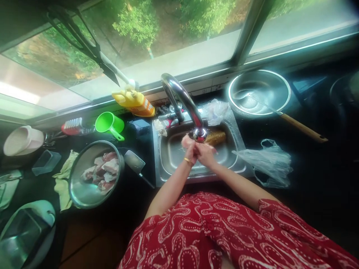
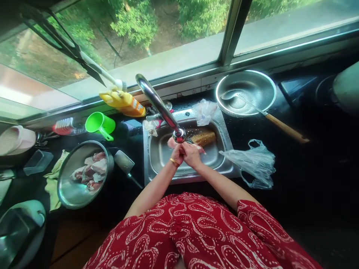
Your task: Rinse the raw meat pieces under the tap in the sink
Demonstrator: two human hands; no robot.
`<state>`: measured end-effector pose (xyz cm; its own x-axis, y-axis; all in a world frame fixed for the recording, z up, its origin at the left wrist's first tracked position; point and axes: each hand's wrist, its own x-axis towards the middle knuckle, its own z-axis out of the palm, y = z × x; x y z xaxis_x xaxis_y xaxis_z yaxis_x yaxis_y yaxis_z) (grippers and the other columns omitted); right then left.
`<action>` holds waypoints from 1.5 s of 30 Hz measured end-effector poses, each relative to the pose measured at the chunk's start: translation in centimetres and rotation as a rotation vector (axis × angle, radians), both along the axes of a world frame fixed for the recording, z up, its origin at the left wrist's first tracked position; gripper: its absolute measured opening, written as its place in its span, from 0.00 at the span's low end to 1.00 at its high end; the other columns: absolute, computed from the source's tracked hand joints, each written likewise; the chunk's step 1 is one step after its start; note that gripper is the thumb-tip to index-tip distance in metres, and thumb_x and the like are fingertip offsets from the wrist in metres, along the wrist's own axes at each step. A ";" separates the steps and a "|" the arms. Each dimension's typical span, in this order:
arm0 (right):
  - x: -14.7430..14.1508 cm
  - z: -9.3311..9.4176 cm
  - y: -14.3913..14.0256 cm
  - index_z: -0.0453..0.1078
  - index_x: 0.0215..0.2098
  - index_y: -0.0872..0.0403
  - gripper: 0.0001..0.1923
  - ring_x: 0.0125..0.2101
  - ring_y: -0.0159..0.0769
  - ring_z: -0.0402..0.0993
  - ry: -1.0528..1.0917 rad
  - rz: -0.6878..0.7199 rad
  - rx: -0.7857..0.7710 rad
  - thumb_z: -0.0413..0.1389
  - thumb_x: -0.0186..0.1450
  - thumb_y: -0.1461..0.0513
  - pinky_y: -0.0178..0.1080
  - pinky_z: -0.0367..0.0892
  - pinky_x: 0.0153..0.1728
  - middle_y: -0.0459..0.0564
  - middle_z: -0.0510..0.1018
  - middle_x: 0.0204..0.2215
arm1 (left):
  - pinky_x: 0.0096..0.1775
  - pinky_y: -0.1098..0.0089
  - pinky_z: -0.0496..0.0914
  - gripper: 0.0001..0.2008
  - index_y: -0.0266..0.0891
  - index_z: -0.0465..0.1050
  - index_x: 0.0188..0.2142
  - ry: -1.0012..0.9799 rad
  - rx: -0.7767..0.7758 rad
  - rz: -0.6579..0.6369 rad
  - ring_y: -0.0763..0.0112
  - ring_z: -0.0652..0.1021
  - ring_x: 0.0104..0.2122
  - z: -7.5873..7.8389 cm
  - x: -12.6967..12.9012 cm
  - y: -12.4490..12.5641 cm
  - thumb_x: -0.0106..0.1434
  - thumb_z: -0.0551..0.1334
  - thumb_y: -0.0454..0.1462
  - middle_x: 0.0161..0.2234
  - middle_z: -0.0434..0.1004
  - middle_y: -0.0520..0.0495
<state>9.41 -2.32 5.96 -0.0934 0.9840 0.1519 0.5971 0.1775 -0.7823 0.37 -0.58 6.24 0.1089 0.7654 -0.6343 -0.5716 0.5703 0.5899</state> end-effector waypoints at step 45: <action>2.9 1.8 0.9 0.67 0.28 0.55 0.05 0.19 0.31 0.71 1.563 -0.730 -0.902 0.52 0.62 0.67 0.33 0.68 0.21 0.45 0.76 0.20 | 0.54 0.61 0.58 0.05 0.43 0.77 0.25 0.927 0.573 -0.353 0.63 0.70 0.39 1.5 -0.7 -1.2 0.54 0.66 0.32 0.30 0.72 0.47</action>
